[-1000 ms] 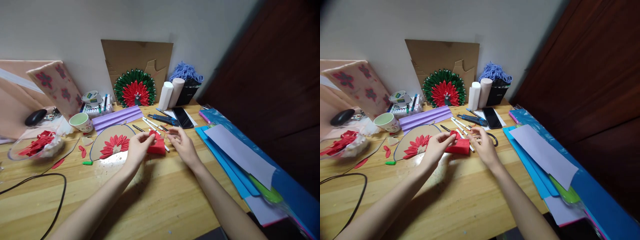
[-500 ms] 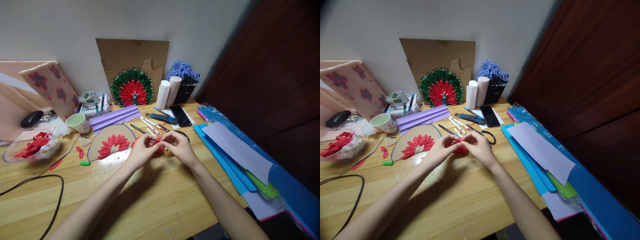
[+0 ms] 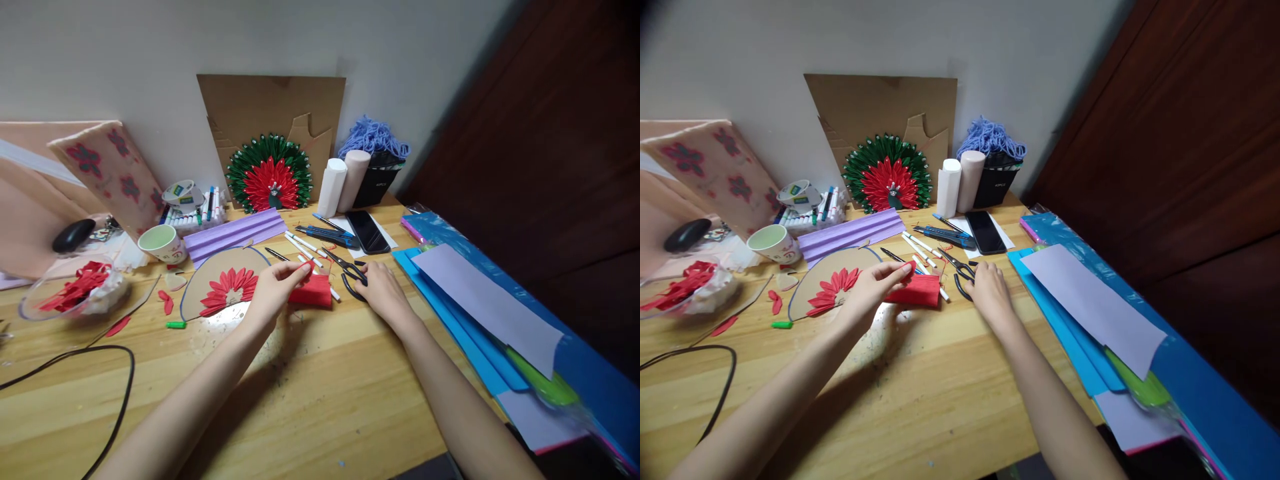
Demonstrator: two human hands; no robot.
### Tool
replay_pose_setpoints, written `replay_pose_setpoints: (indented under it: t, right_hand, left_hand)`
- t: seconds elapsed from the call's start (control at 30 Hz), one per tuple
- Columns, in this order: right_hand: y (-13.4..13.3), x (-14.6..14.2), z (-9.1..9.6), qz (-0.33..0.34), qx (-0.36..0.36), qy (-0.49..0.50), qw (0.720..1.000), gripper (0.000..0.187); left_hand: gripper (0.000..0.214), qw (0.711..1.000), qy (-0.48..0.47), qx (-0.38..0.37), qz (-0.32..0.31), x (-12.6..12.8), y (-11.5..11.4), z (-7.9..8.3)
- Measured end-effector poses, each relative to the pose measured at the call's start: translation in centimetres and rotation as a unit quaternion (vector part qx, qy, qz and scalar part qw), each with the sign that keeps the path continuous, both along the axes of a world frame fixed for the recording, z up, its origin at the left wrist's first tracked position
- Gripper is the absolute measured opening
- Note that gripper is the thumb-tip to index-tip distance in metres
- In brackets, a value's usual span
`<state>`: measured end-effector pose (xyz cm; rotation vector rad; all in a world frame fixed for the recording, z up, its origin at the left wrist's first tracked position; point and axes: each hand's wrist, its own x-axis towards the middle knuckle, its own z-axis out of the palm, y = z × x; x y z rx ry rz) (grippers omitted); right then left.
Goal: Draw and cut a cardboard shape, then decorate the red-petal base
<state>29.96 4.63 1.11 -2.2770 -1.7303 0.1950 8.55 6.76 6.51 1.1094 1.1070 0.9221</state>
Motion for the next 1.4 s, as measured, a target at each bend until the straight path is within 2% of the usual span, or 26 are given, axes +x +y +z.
replay_pose_setpoints:
  t: [0.07,0.13,0.2,0.23,0.27,0.33,0.37,0.4,0.43,0.5,0.57,0.7,0.77,0.97,1.4]
  right_hand:
    - [0.2,-0.1,-0.2,0.005,-0.009,0.01,1.0,0.019]
    - [0.3,-0.4,0.0,-0.016,0.009,0.063,0.998,0.019]
    - [0.2,-1.1,0.4,-0.041,0.052,0.194,0.979,0.018]
    - [0.0,-1.7,0.6,-0.042,0.066,0.289,0.954,0.02]
    - [-0.3,-2.5,0.9,-0.029,0.069,0.399,0.914,0.026]
    - [-1.0,-4.5,1.5,0.048,0.003,0.604,0.795,0.046]
    - [-1.5,-5.5,1.8,0.094,-0.015,0.671,0.735,0.054]
    - [-1.9,-6.5,2.0,0.127,-0.036,0.715,0.687,0.061]
    - [-2.2,-7.3,2.2,0.143,-0.056,0.739,0.656,0.065]
    - [-2.6,-8.4,2.4,0.14,-0.072,0.762,0.628,0.072]
    - [-2.5,-8.6,2.3,0.116,-0.079,0.764,0.629,0.076]
    - [-2.0,-8.2,1.3,0.106,-0.077,0.72,0.682,0.079]
    - [-1.8,-8.1,0.7,0.112,-0.083,0.705,0.695,0.081]
    - [-1.5,-8.2,0.2,0.105,-0.074,0.718,0.684,0.077]
    - [-1.6,-7.9,0.5,0.093,-0.087,0.699,0.703,0.076]
  left_hand:
    - [0.025,1.0,-0.018,0.003,0.017,0.0,-0.1,0.4]
    - [0.023,0.999,-0.031,0.011,0.039,-0.1,-0.1,0.7]
    - [0.023,0.997,-0.038,0.018,0.058,-0.1,-0.2,0.7]
    - [0.023,0.997,-0.041,0.02,0.064,-0.1,-0.1,0.7]
    - [0.023,0.996,-0.045,0.022,0.071,-0.1,-0.1,0.7]
    - [0.023,0.995,-0.057,0.024,0.084,0.1,0.1,0.7]
    - [0.024,0.993,-0.065,0.024,0.09,0.2,0.2,0.6]
    - [0.024,0.992,-0.074,0.023,0.095,0.4,0.4,0.6]
    - [0.024,0.992,-0.082,0.022,0.099,0.7,0.6,0.6]
    - [0.024,0.99,-0.094,0.021,0.098,1.3,1.0,0.5]
    - [0.024,0.991,-0.1,0.023,0.09,2.0,1.4,0.4]
    - [0.022,0.993,-0.095,0.02,0.067,3.1,2.1,0.2]
    - [0.021,0.994,-0.09,0.014,0.062,3.4,2.2,0.1]
    - [0.022,0.994,-0.082,0.013,0.067,3.8,2.3,-0.5]
    - [0.021,0.991,-0.083,-0.003,0.1,3.9,2.1,-0.4]
